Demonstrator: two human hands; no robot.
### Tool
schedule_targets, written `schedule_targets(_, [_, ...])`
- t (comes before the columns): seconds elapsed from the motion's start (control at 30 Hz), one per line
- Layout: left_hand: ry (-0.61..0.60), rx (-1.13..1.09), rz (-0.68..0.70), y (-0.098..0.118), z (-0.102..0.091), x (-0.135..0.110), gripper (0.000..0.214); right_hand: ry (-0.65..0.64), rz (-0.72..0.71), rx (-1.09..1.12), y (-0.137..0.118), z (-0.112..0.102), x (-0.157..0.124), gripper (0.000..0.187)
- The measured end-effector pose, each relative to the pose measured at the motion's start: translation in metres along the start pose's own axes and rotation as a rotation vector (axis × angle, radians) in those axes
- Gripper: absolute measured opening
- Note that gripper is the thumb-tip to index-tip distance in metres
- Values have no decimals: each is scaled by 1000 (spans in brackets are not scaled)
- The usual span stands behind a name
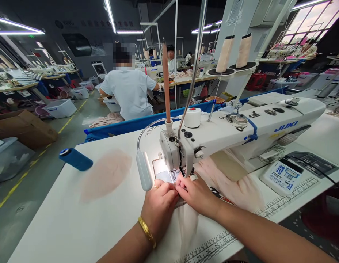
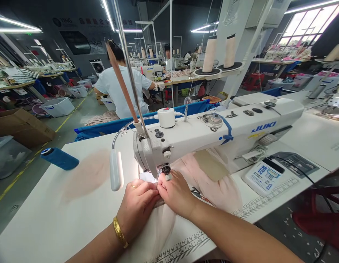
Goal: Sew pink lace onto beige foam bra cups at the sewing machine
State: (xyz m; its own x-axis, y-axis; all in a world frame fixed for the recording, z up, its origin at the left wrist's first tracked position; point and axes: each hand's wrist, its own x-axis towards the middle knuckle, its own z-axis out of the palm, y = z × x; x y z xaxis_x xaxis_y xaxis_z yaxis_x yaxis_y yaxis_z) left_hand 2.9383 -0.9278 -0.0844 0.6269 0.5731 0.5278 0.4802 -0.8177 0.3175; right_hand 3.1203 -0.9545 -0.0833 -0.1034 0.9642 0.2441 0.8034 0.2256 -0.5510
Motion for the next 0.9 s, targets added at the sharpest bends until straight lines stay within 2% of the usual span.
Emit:
schedule_targets(0.07, [-12,19,45,1,-1,0,25,-13,-2,21,1,-2,0,10])
schedule_targets(0.47, [-46,75,7,-2,-3,-6,22,-33,-225,-41,11,-5,-6,20])
schedule_targets(0.7, [-83,151,11,-2,-6,-5,19,53,-273,-183,15,-3,-6,22])
schedule_targets(0.9, [-102,168,-8,-4,-3,-4,19,87,-250,-241,15,0,-5,21])
